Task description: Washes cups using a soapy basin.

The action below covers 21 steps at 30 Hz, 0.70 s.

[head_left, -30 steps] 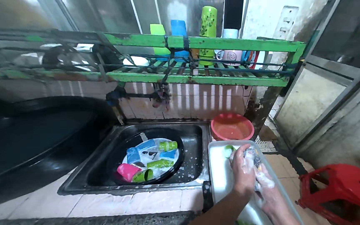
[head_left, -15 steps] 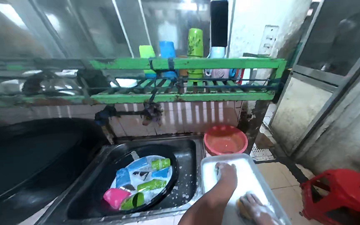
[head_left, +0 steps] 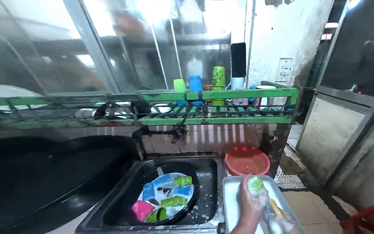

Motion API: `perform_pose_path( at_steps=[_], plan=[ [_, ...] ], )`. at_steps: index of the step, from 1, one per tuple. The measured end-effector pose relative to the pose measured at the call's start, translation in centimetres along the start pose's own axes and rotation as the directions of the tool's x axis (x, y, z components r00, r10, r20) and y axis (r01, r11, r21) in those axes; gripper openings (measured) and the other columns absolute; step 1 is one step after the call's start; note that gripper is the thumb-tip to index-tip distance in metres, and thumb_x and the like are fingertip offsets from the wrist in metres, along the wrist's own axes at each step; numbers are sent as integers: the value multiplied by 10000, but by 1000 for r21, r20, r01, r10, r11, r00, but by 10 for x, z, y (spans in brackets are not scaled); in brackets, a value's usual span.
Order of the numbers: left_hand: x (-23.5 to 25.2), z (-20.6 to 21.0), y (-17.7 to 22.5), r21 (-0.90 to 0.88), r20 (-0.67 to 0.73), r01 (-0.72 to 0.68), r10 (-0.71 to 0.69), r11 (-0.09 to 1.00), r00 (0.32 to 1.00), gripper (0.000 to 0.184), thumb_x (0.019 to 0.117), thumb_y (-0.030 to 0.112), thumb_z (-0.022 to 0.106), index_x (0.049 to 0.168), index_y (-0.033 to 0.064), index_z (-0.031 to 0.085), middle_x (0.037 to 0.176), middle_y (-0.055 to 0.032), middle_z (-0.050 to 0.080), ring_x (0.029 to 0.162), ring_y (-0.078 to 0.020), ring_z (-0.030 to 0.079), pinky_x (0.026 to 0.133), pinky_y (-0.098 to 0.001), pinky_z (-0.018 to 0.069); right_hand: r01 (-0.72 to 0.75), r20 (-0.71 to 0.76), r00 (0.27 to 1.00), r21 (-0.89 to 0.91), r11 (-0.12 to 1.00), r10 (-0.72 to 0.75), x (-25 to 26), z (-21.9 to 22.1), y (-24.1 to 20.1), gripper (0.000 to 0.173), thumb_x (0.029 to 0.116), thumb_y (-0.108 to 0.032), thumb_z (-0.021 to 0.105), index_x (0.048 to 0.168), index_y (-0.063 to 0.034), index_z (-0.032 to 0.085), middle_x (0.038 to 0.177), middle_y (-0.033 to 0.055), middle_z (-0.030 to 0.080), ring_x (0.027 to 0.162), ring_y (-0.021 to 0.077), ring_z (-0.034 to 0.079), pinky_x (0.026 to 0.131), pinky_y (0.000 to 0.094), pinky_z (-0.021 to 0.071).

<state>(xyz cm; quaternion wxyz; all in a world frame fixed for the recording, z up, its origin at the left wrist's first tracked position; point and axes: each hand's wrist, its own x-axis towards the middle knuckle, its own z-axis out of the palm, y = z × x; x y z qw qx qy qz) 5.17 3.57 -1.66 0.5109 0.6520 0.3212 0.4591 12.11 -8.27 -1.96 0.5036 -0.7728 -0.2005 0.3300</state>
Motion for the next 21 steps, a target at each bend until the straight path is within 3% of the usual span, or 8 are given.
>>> perform_pose_path(
  at_steps=[5, 9, 10, 13, 15, 17, 19, 21],
  plan=[
    [-4, -12, 9, -510, -119, 276, -384, 815, 916, 587, 1007, 169, 631, 1492, -19, 360, 1420, -246, 516, 1251, -276, 571, 1047, -420, 501, 344, -27, 939, 140, 928, -344, -38, 25, -24, 533, 919, -62, 686, 1419, 56, 544, 1306, 238, 645, 1159, 253, 655, 1017, 428, 523],
    [-10, -20, 6, -535, 20, 325, -373, 780, 928, 542, 1047, 234, 564, 1513, 25, 379, 1442, -203, 517, 1253, -244, 569, 1047, -401, 494, 210, 5, 973, 408, 889, -232, -33, 28, -31, 416, 1014, -14, 443, 1424, 34, 491, 1160, 140, 658, 941, 128, 664, 820, 331, 573],
    [-15, -20, 4, -535, 47, 338, -372, 774, 927, 522, 1060, 249, 537, 1506, 22, 388, 1427, -198, 528, 1238, -236, 573, 1041, -396, 492, 236, 12, 966, 379, 895, -259, -34, 28, -29, 424, 1007, 2, 434, 1425, 52, 485, 1185, 151, 654, 973, 132, 662, 847, 328, 568],
    [-33, -21, 5, -500, 154, 405, -382, 766, 911, 480, 1100, 267, 441, 1508, 20, 387, 1394, -177, 560, 1212, -200, 588, 1029, -372, 496, 554, 92, 831, -223, 802, -549, -36, 25, -18, 446, 890, 46, 603, 1307, 200, 564, 1303, 348, 618, 1245, 395, 617, 1098, 491, 463],
    [-39, -12, 2, -471, 131, 452, -446, 758, 885, 489, 1063, 241, 535, 1474, 10, 403, 1318, -200, 594, 1138, -230, 626, 971, -398, 536, 553, 264, 817, -610, 568, -513, -32, 23, -10, 379, 916, -80, 670, 1200, 170, 649, 1211, 377, 646, 1181, 524, 623, 1040, 631, 465],
    [-37, 0, -2, -453, 56, 500, -536, 738, 842, 584, 998, 212, 655, 1467, 9, 372, 1296, -240, 587, 1113, -284, 632, 940, -446, 547, 525, 343, 838, -722, 451, -425, -20, 21, 2, 369, 963, -167, 636, 1194, 119, 678, 1205, 348, 666, 1174, 518, 632, 1022, 642, 478],
    [-32, 0, -5, -430, 84, 528, -550, 732, 831, 622, 996, 229, 662, 1486, 22, 340, 1310, -242, 574, 1110, -289, 634, 932, -451, 551, 462, 329, 887, -645, 609, -323, -16, 18, -3, 390, 963, -103, 630, 1251, 160, 625, 1274, 357, 629, 1258, 484, 588, 1103, 584, 428],
    [-29, -13, -10, -442, 195, 502, -467, 743, 863, 567, 1052, 285, 562, 1515, 31, 353, 1368, -198, 574, 1178, -248, 622, 989, -419, 540, 238, 185, 962, -218, 947, -199, -17, 19, -18, 384, 973, 29, 568, 1338, 143, 537, 1247, 255, 641, 1175, 286, 627, 1034, 394, 497]
  ],
)
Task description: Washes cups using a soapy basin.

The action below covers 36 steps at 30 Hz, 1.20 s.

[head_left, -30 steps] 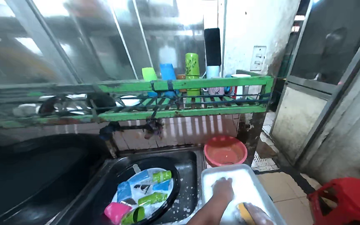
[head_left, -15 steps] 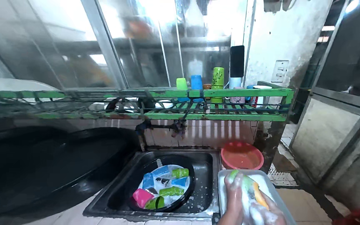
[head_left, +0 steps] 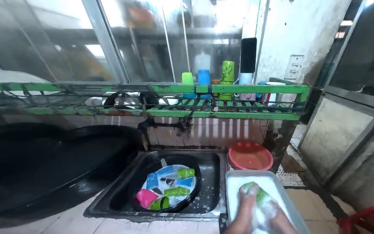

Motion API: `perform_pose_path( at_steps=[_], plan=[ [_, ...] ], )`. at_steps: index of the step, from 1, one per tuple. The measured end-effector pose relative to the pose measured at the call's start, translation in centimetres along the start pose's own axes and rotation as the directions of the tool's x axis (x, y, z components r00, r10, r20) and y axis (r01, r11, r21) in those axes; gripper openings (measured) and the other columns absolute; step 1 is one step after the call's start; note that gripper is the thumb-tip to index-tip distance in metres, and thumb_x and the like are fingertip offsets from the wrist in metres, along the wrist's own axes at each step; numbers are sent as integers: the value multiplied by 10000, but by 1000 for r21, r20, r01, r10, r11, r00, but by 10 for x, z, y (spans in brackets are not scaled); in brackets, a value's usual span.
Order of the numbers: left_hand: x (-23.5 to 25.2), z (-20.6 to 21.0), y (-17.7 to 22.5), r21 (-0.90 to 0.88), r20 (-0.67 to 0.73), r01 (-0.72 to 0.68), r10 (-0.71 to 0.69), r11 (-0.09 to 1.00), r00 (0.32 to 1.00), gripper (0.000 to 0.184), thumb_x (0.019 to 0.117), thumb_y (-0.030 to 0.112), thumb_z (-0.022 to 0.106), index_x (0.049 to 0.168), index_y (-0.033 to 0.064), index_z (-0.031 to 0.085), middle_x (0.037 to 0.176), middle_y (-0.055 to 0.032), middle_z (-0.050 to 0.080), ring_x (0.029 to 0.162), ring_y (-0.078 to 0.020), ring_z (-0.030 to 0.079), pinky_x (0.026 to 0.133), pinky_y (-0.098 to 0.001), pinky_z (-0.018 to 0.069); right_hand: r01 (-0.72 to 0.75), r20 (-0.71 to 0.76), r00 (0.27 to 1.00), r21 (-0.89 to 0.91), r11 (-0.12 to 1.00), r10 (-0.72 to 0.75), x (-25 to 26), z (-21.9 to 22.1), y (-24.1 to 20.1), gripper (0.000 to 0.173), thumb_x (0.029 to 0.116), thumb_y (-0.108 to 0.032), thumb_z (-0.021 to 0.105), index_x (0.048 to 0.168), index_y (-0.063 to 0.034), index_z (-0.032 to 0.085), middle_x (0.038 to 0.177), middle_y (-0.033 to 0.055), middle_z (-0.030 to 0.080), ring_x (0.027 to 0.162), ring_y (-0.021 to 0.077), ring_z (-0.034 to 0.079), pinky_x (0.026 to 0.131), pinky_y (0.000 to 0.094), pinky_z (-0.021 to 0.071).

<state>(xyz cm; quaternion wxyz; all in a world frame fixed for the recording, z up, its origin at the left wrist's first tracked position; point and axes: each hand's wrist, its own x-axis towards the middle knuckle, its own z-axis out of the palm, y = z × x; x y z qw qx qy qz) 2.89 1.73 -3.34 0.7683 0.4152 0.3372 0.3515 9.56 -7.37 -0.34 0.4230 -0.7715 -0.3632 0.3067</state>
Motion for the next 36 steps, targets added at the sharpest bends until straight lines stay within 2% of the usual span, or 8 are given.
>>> perform_pose_path(
  at_steps=[3, 9, 15, 18, 21, 25, 30, 36],
  plan=[
    [0, -10, 18, -80, 159, 2, 10, 997, 987, 488, 1101, 356, 407, 1485, 56, 435, 1298, -135, 633, 1123, -193, 647, 952, -386, 556, -74, -96, 986, 459, 885, 133, -3, 10, -28, 296, 1005, -20, 535, 1299, 2, 560, 1049, 120, 671, 904, 160, 668, 766, 347, 580],
    [4, 16, 5, -75, -114, 24, -32, 997, 993, 616, 979, 212, 673, 1474, 37, 351, 1238, -225, 603, 1035, -278, 660, 867, -432, 584, 413, 158, 884, -706, 575, -441, 31, 16, 31, 403, 1000, -128, 479, 1325, 44, 644, 1380, 232, 629, 1384, 387, 522, 1237, 660, 171],
    [-6, -28, 7, -46, 221, 81, -69, 996, 973, 538, 1080, 434, 441, 1497, 94, 424, 1267, -118, 638, 1097, -183, 653, 921, -377, 570, -97, -83, 988, 346, 933, 134, 5, 19, -21, 224, 976, 23, 548, 1198, 15, 579, 988, 127, 668, 853, 156, 667, 723, 323, 578],
    [-7, -16, 13, 18, 162, 56, -58, 998, 985, 487, 1067, 342, 514, 1471, 74, 460, 1283, -131, 627, 1114, -193, 632, 948, -378, 545, 164, 92, 986, -418, 893, -138, 7, 17, -8, 458, 987, -139, 601, 1346, 143, 559, 1361, 286, 604, 1346, 341, 545, 1210, 433, 330],
    [-6, 7, 2, -48, -54, 64, -66, 997, 996, 598, 949, 230, 708, 1444, 60, 418, 1189, -198, 631, 1002, -267, 669, 844, -429, 584, 362, 206, 921, -767, 529, -331, 17, 16, 20, 359, 993, -132, 513, 1253, 45, 686, 1297, 217, 682, 1348, 368, 564, 1266, 597, 143],
    [4, -4, 7, -76, -43, -9, 6, 997, 999, 346, 987, 280, 648, 1245, 51, 631, 1030, -134, 687, 899, -229, 673, 799, -415, 574, 526, 143, 820, -570, 631, -554, 8, 5, 24, 257, 955, -56, 573, 1134, 33, 734, 1164, 224, 720, 1133, 381, 690, 994, 538, 544],
    [19, -28, 36, 175, -54, -95, 106, 980, 993, 605, 929, 229, 725, 1450, 91, 449, 1142, -180, 663, 925, -259, 681, 775, -421, 589, 424, -166, 866, -260, 868, -473, -1, -29, 35, 435, 960, -2, 566, 1386, 78, 585, 1409, 278, 591, 1292, 410, 597, 1107, 536, 461],
    [-39, 20, 39, 937, 268, -234, -104, 260, 958, 708, 854, 314, 788, 1450, 53, 507, 1405, -183, 576, 1296, -344, 563, 1080, -553, 459, 144, -172, 969, -199, 969, -180, 15, -34, -13, 580, 953, -187, 709, 1483, -46, 521, 1388, 226, 610, 1271, 350, 601, 1077, 545, 465]
  ],
)
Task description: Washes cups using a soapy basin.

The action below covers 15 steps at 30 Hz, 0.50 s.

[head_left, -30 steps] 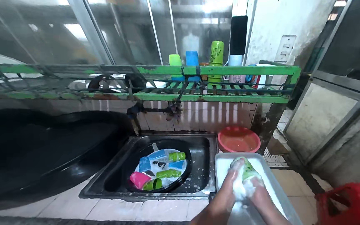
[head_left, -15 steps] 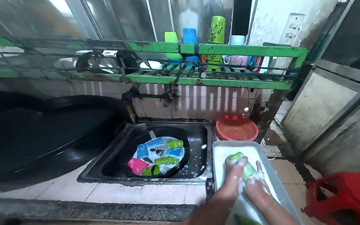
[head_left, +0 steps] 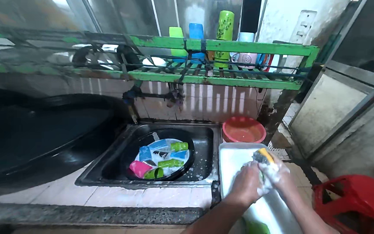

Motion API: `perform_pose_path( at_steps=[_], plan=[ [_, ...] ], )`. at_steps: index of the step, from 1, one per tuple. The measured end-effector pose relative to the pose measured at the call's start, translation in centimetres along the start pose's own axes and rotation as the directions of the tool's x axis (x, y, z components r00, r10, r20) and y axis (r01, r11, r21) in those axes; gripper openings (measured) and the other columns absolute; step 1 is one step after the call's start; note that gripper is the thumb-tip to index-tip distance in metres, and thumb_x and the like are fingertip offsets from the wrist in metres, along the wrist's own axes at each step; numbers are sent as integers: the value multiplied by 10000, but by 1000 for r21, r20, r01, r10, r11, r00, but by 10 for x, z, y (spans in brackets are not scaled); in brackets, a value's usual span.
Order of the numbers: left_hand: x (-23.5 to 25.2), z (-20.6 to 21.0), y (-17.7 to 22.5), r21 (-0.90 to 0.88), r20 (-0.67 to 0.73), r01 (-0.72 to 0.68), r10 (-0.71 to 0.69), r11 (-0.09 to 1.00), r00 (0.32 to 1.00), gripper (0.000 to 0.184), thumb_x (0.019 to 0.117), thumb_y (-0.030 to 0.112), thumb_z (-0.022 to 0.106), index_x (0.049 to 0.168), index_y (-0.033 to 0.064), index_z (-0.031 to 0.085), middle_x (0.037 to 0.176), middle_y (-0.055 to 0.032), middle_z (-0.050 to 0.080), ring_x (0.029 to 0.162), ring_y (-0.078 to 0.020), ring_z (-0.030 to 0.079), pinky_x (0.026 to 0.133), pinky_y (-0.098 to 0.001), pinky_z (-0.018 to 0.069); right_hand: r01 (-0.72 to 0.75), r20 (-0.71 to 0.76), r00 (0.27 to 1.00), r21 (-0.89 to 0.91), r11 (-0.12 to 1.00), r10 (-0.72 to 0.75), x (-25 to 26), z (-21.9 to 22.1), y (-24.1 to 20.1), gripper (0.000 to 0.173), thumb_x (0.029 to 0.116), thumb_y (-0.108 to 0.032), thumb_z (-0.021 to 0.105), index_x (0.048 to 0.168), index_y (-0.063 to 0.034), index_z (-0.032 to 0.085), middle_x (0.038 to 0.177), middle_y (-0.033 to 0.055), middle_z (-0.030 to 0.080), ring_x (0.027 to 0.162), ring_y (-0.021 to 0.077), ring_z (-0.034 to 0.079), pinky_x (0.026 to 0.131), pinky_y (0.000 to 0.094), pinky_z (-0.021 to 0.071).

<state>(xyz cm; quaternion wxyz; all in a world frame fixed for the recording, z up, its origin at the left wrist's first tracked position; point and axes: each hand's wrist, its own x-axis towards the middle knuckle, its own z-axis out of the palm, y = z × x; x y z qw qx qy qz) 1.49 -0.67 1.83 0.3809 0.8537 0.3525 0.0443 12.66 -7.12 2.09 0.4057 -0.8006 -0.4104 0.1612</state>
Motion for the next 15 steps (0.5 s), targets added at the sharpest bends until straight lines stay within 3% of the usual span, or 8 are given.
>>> perform_pose_path(
  at_steps=[2, 3, 5, 7, 8, 11, 13, 15],
  plan=[
    [-2, 0, 3, 121, 7, -53, 53, 991, 999, 712, 876, 422, 739, 1473, 109, 507, 1442, -139, 562, 1330, -325, 534, 1093, -566, 429, -167, 34, 986, 147, 975, 164, 13, -1, 3, 497, 990, -157, 658, 1462, -61, 534, 1325, 216, 634, 1213, 311, 612, 1044, 510, 475],
    [-2, -2, 0, 133, 0, -59, 59, 989, 998, 702, 878, 424, 733, 1469, 113, 514, 1435, -136, 568, 1325, -324, 539, 1087, -567, 434, -170, 31, 985, 151, 974, 167, 10, 2, 1, 481, 999, -137, 639, 1458, -50, 528, 1313, 219, 635, 1202, 310, 615, 1039, 503, 479],
    [-1, -9, -10, 99, -25, -27, 30, 995, 999, 620, 872, 332, 747, 1391, 46, 565, 1377, -179, 593, 1287, -348, 563, 1068, -563, 452, 22, -29, 999, 18, 1000, -21, -10, 13, -7, 542, 985, -93, 641, 1494, 3, 483, 1361, 263, 613, 1243, 376, 614, 1079, 544, 463],
    [-3, -18, -20, 77, -9, 20, -20, 997, 1000, 519, 901, 240, 725, 1315, -45, 597, 1344, -242, 594, 1281, -377, 557, 1086, -547, 437, 278, -142, 946, -97, 956, -290, -31, 30, -7, 562, 918, -104, 693, 1435, 54, 541, 1316, 267, 652, 1177, 401, 669, 1023, 570, 519],
    [-4, -18, -23, 88, 5, 13, -13, 996, 1000, 497, 910, 223, 717, 1310, -51, 609, 1352, -250, 589, 1294, -379, 545, 1103, -536, 420, 298, -154, 937, -116, 948, -313, -34, 34, -10, 566, 900, -116, 705, 1419, 55, 559, 1310, 258, 660, 1169, 397, 677, 1012, 568, 527],
    [-10, -14, -15, 137, -4, -90, 91, 987, 996, 610, 885, 382, 726, 1393, 77, 581, 1393, -153, 593, 1301, -326, 552, 1086, -547, 438, -88, -7, 996, 28, 996, 88, -10, 15, -23, 510, 1002, -120, 631, 1483, -17, 495, 1321, 246, 632, 1199, 351, 628, 1042, 532, 485],
    [-13, -14, -7, 148, -17, -160, 164, 976, 986, 638, 897, 438, 696, 1425, 106, 558, 1400, -126, 596, 1304, -313, 550, 1083, -551, 429, -116, -12, 992, 241, 964, 122, 3, 10, -11, 430, 1018, -120, 583, 1435, -32, 524, 1239, 177, 654, 1091, 220, 639, 953, 419, 528],
    [-12, -21, -11, 131, -70, -182, 192, 975, 979, 616, 880, 378, 736, 1402, 94, 574, 1383, -144, 601, 1293, -330, 555, 1065, -565, 439, -27, -80, 996, 241, 970, 48, -2, 12, -15, 515, 971, -88, 626, 1465, -16, 497, 1275, 216, 644, 1121, 267, 643, 974, 470, 522]
  ],
)
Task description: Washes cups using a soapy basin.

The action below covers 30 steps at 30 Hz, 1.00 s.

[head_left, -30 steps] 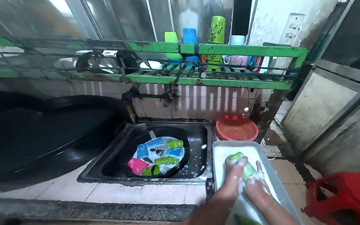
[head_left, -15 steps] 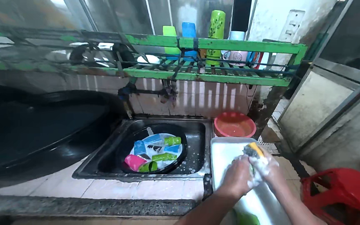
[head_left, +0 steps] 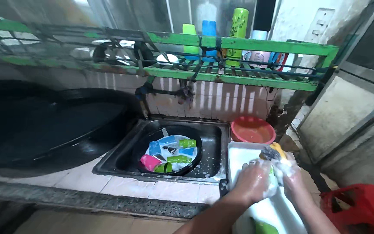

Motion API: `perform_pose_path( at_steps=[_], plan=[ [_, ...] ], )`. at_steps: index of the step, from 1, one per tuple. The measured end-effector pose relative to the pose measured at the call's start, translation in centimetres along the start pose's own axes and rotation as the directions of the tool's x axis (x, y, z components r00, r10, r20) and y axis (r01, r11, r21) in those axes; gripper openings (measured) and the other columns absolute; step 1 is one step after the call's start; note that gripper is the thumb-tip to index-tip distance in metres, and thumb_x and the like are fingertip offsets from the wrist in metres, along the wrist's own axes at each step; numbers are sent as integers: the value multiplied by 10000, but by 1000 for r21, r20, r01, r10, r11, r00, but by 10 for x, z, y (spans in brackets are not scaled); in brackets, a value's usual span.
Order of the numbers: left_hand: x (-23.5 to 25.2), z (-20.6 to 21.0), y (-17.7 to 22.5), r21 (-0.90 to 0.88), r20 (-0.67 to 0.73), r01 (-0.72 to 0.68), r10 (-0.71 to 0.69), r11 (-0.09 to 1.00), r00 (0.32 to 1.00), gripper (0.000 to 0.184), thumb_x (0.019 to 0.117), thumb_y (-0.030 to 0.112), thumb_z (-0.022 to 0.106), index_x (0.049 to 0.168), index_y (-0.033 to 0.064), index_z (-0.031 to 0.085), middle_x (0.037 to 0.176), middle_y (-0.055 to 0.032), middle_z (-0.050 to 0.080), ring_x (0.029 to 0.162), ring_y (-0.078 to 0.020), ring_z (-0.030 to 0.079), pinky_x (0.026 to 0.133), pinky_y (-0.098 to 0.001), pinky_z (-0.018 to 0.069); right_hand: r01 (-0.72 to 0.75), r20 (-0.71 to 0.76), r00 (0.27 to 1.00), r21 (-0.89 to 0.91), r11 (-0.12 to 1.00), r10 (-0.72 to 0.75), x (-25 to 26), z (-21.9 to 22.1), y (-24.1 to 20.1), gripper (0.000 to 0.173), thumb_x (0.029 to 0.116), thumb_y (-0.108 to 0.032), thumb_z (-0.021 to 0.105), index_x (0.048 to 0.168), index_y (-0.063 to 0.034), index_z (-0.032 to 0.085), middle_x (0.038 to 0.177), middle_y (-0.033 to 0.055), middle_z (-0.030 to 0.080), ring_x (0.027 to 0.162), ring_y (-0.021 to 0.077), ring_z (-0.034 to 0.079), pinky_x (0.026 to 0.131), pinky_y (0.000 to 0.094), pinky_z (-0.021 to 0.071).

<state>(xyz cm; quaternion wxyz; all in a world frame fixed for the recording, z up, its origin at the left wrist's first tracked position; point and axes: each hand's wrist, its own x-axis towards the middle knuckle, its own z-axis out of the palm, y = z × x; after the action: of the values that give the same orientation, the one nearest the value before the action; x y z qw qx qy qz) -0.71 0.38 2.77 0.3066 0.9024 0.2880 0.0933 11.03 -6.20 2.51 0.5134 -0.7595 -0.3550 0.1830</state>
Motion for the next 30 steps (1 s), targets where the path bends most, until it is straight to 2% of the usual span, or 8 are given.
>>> perform_pose_path(
  at_steps=[6, 11, 13, 16, 19, 25, 27, 30],
  plan=[
    [16, -54, -94, -12, -362, 310, -293, 951, 885, 691, 879, 357, 792, 1456, 88, 522, 1370, -220, 595, 1248, -410, 588, 1024, -631, 478, 191, 225, 964, -228, 955, -140, -39, 1, 24, 589, 918, -76, 696, 1462, 45, 504, 1323, 272, 636, 1179, 364, 657, 1037, 517, 505],
    [15, -99, -163, 90, -475, 574, -472, 814, 743, 672, 1017, 185, 582, 1598, 23, 285, 1632, -285, 263, 1504, -471, 272, 1173, -676, 255, 79, 266, 963, -457, 886, 51, -22, -16, 88, 598, 986, -111, 628, 1534, 13, 423, 1418, 287, 572, 1294, 428, 584, 1111, 592, 421],
    [12, -88, -129, 145, -386, 446, -365, 883, 847, 623, 993, 118, 600, 1549, -31, 363, 1619, -299, 283, 1511, -461, 260, 1200, -643, 248, 100, 339, 935, -541, 835, 107, -20, -15, 88, 601, 995, -100, 587, 1556, -3, 394, 1510, 278, 489, 1397, 413, 497, 1168, 564, 372],
    [-14, -36, -44, 99, 52, 26, -31, 995, 998, 349, 1006, 101, 595, 1329, -31, 615, 1376, -237, 590, 1298, -377, 558, 1099, -536, 449, 223, 428, 898, -647, 729, 105, -17, -8, 99, 611, 1006, -137, 584, 1550, 43, 373, 1585, 296, 377, 1499, 409, 354, 1242, 499, 279],
    [-40, 11, 28, 219, 669, -263, 51, 940, 741, 337, 1065, 114, 488, 1333, -65, 586, 1400, -250, 568, 1322, -408, 533, 1068, -567, 441, 327, 527, 821, -747, 579, 217, -17, -8, 95, 712, 999, -186, 605, 1591, 37, 279, 1650, 301, 231, 1555, 442, 187, 1269, 525, 170],
    [-45, 31, 44, 314, 735, -274, -51, 909, 677, 441, 1108, 118, 336, 1531, 25, 416, 1514, -237, 472, 1395, -433, 454, 1103, -574, 409, 198, 476, 831, -737, 646, 288, -18, -9, 85, 715, 905, -67, 695, 1564, -68, 418, 1647, 226, 305, 1520, 379, 318, 1222, 515, 299],
    [-53, 51, 3, 188, 459, -538, 411, 822, 788, 355, 1060, 123, 407, 1268, -27, 653, 1168, -304, 665, 1029, -496, 659, 768, -600, 559, 146, 418, 884, -669, 729, 207, -19, -17, 85, 667, 909, -122, 718, 1529, -68, 480, 1595, 232, 399, 1475, 394, 392, 1203, 541, 328],
    [-31, 11, 55, 405, 744, -336, -93, 850, 662, 465, 1079, 104, 452, 1543, 125, 438, 1573, -163, 433, 1441, -375, 414, 1126, -585, 366, 59, 336, 931, -525, 849, 143, -24, -26, 80, 656, 910, -135, 730, 1499, 16, 485, 1484, 281, 514, 1402, 418, 482, 1183, 547, 350]
  ],
)
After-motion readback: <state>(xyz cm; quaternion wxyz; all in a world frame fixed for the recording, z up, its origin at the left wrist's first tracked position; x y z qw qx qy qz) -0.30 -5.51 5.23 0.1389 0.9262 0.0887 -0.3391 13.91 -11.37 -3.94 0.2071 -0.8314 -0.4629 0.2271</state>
